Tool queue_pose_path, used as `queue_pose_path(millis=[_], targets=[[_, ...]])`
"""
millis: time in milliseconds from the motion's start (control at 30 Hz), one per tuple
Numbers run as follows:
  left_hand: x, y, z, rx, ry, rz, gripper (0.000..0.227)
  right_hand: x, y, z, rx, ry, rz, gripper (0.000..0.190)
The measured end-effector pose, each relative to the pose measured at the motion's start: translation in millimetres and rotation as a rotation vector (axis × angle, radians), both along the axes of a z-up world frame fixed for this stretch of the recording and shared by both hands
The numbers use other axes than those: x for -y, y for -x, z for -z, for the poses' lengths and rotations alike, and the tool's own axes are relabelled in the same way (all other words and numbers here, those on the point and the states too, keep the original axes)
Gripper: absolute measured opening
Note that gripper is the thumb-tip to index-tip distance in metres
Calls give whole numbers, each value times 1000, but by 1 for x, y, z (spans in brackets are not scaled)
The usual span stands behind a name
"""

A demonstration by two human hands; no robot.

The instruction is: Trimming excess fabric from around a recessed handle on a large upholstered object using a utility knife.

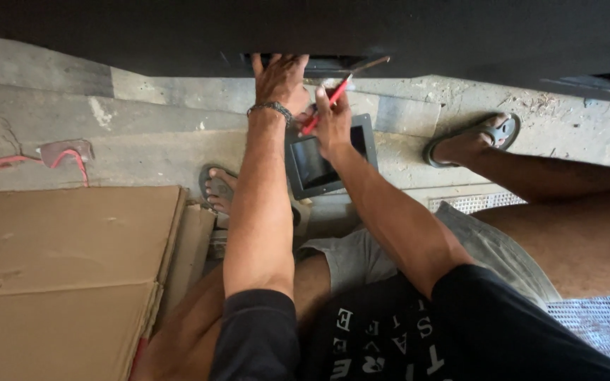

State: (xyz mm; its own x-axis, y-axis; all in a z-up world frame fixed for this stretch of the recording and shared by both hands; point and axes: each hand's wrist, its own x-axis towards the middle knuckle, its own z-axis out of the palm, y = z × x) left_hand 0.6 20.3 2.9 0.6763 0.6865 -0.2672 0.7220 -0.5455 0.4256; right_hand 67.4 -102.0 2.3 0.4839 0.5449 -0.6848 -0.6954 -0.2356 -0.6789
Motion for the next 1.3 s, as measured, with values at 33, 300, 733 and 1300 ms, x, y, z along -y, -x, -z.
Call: queue_pose_path(millis=[33,300,733,1300], targets=[[-2,-1,-4,1,-5,-2,54,3,0,3,1,-5,-2,50],[-3,-1,-17,-22,97,14,59,5,0,-17,-21,-109,167,28],[-8,-3,-10,-8,147,29,78,6,-27,-14,-458,-296,213,18],[-8,-3,13,-56,-21,84,44,10,-41,-29,-714,-638,191,14]])
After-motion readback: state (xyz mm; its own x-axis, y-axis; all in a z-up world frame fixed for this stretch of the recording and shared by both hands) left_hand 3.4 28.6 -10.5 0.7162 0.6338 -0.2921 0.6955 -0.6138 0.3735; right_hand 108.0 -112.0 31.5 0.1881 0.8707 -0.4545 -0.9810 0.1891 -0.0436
